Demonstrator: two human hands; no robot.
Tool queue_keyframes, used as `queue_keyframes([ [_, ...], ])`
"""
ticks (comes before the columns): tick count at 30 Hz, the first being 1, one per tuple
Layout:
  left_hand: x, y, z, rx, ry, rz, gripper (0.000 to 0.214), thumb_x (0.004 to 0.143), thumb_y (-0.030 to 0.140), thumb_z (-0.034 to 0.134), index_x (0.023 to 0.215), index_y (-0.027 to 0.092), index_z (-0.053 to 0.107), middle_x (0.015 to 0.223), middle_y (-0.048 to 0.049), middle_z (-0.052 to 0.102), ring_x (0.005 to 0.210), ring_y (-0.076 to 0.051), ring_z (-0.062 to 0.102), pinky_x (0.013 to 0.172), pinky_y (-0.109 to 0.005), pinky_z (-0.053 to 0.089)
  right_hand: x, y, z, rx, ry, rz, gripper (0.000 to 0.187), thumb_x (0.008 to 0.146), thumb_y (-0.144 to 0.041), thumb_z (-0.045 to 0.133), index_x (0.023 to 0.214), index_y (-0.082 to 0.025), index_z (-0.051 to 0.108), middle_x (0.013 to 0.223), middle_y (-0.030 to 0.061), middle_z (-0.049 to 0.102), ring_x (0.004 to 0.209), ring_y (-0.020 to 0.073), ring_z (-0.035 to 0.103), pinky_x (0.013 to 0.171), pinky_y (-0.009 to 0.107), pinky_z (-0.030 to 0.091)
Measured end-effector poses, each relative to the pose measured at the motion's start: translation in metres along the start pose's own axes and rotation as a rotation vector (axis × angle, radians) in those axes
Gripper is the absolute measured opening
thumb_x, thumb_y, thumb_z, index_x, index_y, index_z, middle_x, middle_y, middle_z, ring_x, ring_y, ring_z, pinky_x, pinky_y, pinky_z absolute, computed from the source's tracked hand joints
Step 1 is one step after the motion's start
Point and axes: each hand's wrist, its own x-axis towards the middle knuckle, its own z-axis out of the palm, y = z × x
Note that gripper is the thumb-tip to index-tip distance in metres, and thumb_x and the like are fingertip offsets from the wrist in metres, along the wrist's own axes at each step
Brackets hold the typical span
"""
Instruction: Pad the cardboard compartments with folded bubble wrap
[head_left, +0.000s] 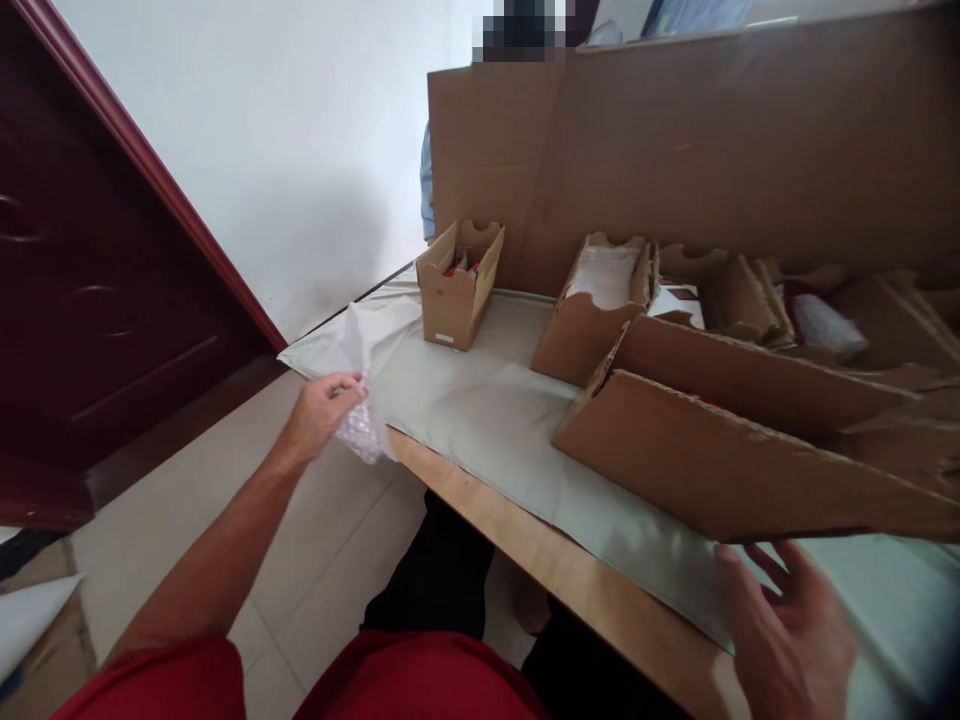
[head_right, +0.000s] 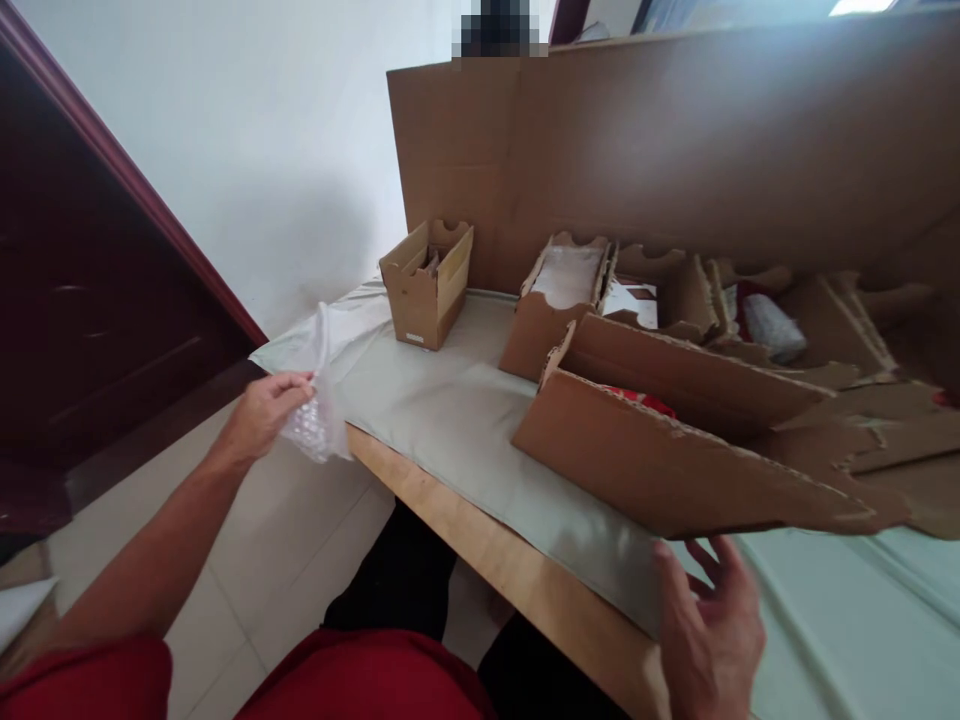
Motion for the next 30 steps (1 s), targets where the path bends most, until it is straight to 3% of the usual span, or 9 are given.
queue_keyframes([
  [4,-0.050,0.016,0.080,-0.252,-0.224,-0.108,0.026,0.071,0.044,0.071,0.070,0.019,0.065,0.126,-0.0090,0.072,0.091,-0.026,0.072,0.080,-0.037,0.058,-0.061,-0.009,0.007,0.237,-0.032,0.065,0.078,0.081,-0.062,0.071,0.148,-0.028,0.052,0.143,0.0177,0.060,0.121,0.0371,0.064,0.098,0.054,0.052],
  [8,-0.101,0.027,0.158,-0.469,-0.509,-0.266,0.034,0.077,0.051,0.071,0.084,0.018,0.065,0.138,-0.0127,0.063,0.086,-0.023,0.072,0.063,-0.032,0.060,-0.098,-0.022,0.024,0.237,-0.285,-0.111,0.075,0.085,-0.061,0.067,0.149,-0.025,0.050,0.143,0.0169,0.058,0.115,0.0320,0.065,0.094,0.049,0.054],
  [11,-0.134,0.033,0.184,-0.545,-0.773,-0.257,0.039,0.082,0.053,0.069,0.099,0.019,0.066,0.148,-0.0149,0.054,0.092,-0.023,0.073,0.061,-0.029,0.061,-0.100,-0.022,0.041,0.214,-0.416,-0.102,0.087,0.082,-0.064,0.070,0.152,-0.020,0.045,0.131,0.0173,0.064,0.098,0.0279,0.068,0.086,0.045,0.057],
  [14,-0.147,0.032,0.179,-0.428,-0.832,-0.083,0.025,0.085,0.040,0.068,0.097,0.018,0.071,0.142,-0.0147,0.059,0.091,-0.019,0.071,0.066,-0.028,0.061,-0.092,-0.018,0.054,0.194,-0.336,-0.060,0.086,0.084,-0.060,0.068,0.152,-0.015,0.043,0.113,0.0146,0.070,0.081,0.0227,0.067,0.074,0.040,0.058],
  [19,-0.127,0.011,0.146,-0.232,-0.526,0.111,0.016,0.086,0.026,0.062,0.091,0.018,0.074,0.119,-0.0118,0.071,0.104,-0.021,0.069,0.077,-0.028,0.058,-0.079,-0.019,0.060,0.176,-0.234,-0.089,0.062,0.089,-0.045,0.059,0.141,-0.012,0.057,0.094,0.0098,0.072,0.069,0.0179,0.064,0.069,0.034,0.056],
  [22,-0.108,-0.003,0.131,-0.145,-0.337,0.120,0.018,0.086,0.030,0.061,0.091,0.018,0.073,0.108,-0.0104,0.073,0.099,-0.021,0.070,0.080,-0.030,0.057,-0.076,-0.020,0.056,0.155,-0.261,-0.061,0.057,0.089,-0.046,0.059,0.135,-0.013,0.064,0.092,0.0088,0.073,0.066,0.0168,0.063,0.069,0.034,0.056],
  [24,-0.099,-0.009,0.126,-0.111,-0.286,0.088,0.022,0.084,0.034,0.062,0.093,0.017,0.073,0.103,-0.0094,0.074,0.093,-0.020,0.070,0.081,-0.031,0.056,-0.077,-0.020,0.051,0.139,-0.286,-0.036,0.051,0.089,-0.048,0.059,0.126,-0.015,0.070,0.092,0.0096,0.075,0.069,0.0187,0.065,0.071,0.035,0.056],
  [27,-0.092,-0.013,0.127,-0.077,-0.312,0.019,0.029,0.082,0.040,0.062,0.096,0.017,0.073,0.100,-0.0083,0.075,0.087,-0.020,0.069,0.079,-0.032,0.055,-0.079,-0.018,0.045,0.159,-0.330,-0.006,0.044,0.088,-0.050,0.060,0.112,-0.017,0.077,0.096,0.0108,0.076,0.080,0.0229,0.069,0.077,0.037,0.057],
  [30,-0.086,-0.012,0.133,-0.025,-0.360,-0.047,0.037,0.080,0.046,0.061,0.100,0.017,0.073,0.086,-0.0053,0.074,0.076,-0.019,0.067,0.073,-0.031,0.052,-0.086,-0.020,0.041,0.307,-0.424,0.088,0.047,0.088,-0.053,0.062,0.116,-0.017,0.074,0.085,0.0076,0.072,0.071,0.0213,0.067,0.065,0.035,0.058],
])
